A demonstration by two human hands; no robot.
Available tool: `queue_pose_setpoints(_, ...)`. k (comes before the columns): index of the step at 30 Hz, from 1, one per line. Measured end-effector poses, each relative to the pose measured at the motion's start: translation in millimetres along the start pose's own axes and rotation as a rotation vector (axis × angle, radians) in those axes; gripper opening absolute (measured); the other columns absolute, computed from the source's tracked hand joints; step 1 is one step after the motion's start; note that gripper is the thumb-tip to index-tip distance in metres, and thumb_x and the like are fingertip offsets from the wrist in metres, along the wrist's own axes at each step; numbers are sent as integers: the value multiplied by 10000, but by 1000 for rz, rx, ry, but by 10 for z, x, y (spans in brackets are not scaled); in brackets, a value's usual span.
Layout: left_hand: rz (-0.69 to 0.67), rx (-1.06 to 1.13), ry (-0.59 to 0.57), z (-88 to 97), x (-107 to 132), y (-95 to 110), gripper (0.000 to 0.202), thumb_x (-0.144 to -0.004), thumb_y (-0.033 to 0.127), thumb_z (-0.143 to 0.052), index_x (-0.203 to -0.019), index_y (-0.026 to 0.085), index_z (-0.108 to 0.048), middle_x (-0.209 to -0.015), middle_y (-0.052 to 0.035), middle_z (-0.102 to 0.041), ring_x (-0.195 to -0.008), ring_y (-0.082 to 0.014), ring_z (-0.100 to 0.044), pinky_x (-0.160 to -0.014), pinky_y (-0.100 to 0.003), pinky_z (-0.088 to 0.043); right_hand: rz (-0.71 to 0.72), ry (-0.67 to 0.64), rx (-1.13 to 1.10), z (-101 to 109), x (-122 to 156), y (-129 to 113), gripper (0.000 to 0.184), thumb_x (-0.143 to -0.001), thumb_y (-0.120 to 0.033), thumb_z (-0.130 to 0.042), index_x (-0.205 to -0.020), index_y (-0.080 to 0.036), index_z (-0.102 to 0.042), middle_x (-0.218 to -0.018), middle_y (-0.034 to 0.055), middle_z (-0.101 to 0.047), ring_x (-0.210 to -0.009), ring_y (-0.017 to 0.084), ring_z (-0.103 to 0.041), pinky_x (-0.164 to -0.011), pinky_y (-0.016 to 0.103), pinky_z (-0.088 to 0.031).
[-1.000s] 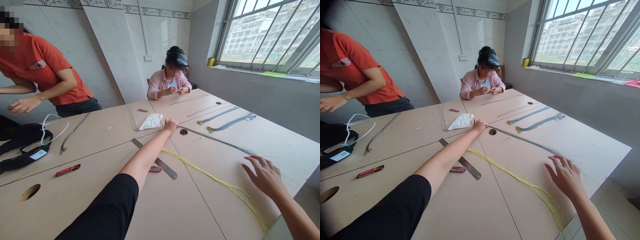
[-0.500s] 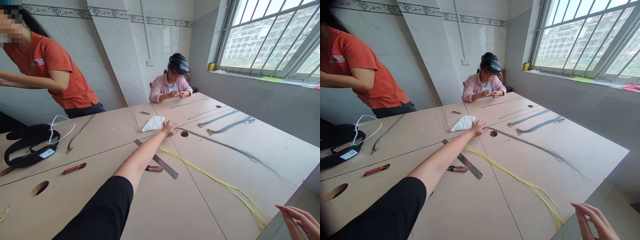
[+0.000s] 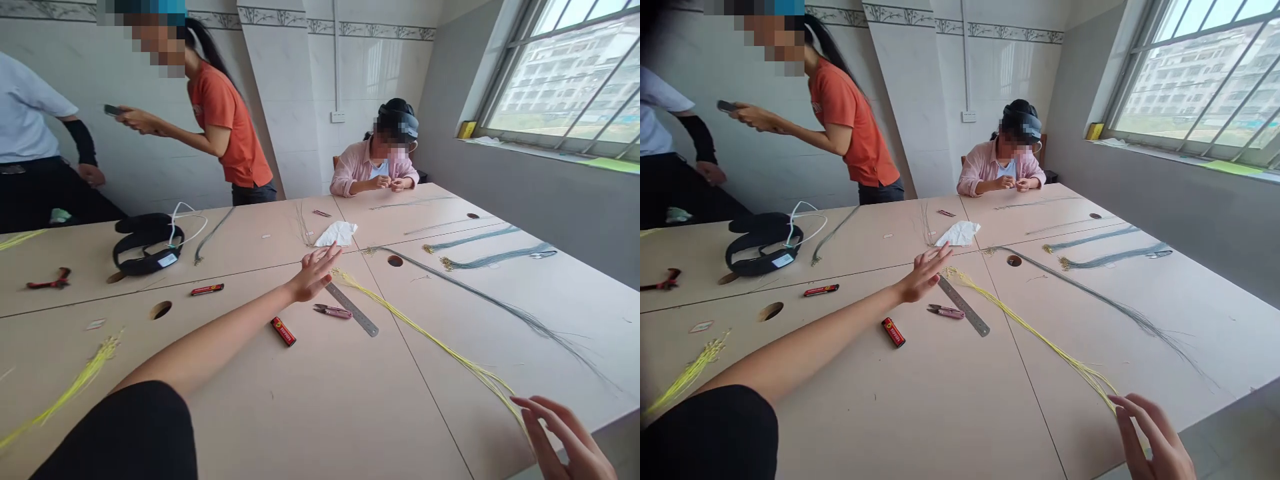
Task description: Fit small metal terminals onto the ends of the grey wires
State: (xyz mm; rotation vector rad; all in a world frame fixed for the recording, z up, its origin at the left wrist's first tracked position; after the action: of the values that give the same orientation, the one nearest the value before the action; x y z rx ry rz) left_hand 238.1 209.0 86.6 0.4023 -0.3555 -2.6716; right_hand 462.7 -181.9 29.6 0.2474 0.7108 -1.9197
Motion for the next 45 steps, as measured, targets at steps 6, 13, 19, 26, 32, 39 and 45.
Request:
queue_pose_setpoints(6,246,35,78,368,1316,-259,659,-929,557,10,-1529,322,-126,-1618,-9,-98,-1460,-298,-156,-1127,-472,-172,95,6,-13,-305,-171,-536,277,-926,-401,-431,-976,-244,-654,-1013,104,-624,-838,221,-644,-669,330,-513)
queue_pose_setpoints(13,522,-44,82,244,2566,-386,581,-958,482,-98,-1516,341,-177,-1584,-4,-231,-1431,-268,-295,-1097,-441,-309,372,-61,-125,-640,-305,-1245,217,-920,-343,-456,-962,-253,-649,-967,73,-620,-801,190,-639,-681,316,-504)
queue_pose_setpoints(19,686,-97,118,162,3070,-463,529,-963,384,-181,-1454,330,-371,-1502,-18,-409,-1354,-228,-436,-1078,-440,-366,522,-270,-146,-980,-446,-1738,241,-942,-349,-428,-967,-273,-655,-994,77,-634,-890,217,-617,-767,377,-497)
queue_pose_setpoints(26,653,-58,235,348,3104,-693,494,-939,412,-261,-1243,278,-627,-1332,-12,-605,-1263,-212,-535,-1058,-394,-432,651,-492,-237,-1213,-699,-2473,296,-974,-266,-350,-942,-206,-638,-945,100,-661,-855,200,-618,-753,365,-495)
queue_pose_setpoints(32,727,-113,148,218,3139,-670,378,-863,337,-510,-1213,287,-642,-1391,-33,-548,-1294,-233,-505,-1089,-430,-391,888,-824,-344,-1664,-266,-3358,274,-937,-180,-366,-901,-201,-636,-833,53,-698,-726,155,-636,-664,280,-456)
queue_pose_setpoints(39,709,-44,268,290,3115,-595,179,-839,220,-587,-949,229,-728,-1189,-62,-691,-1135,-206,-616,-989,-359,-463,966,-812,-403,-1936,-62,-3762,307,-942,-181,-323,-898,-201,-626,-760,39,-700,-646,145,-630,-619,261,-413)
queue_pose_setpoints(45,851,-90,501,587,3382,-675,62,-821,215,-642,-797,233,-697,-851,-27,-741,-846,-190,-658,-803,-332,-499,887,-855,-483,-1931,-112,-3696,320,-978,-279,-303,-906,-214,-608,-796,42,-691,-687,153,-634,-628,266,-458)
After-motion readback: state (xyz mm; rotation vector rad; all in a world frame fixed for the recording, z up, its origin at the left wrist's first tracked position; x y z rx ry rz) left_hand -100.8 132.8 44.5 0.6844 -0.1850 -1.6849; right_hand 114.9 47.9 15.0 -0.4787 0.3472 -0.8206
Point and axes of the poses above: each hand's wrist, its own x-axis away from the middle knuckle, its own z-axis out of the back of the hand, y = z × x, the point moved 10 cm from there along -x, towards the middle knuckle
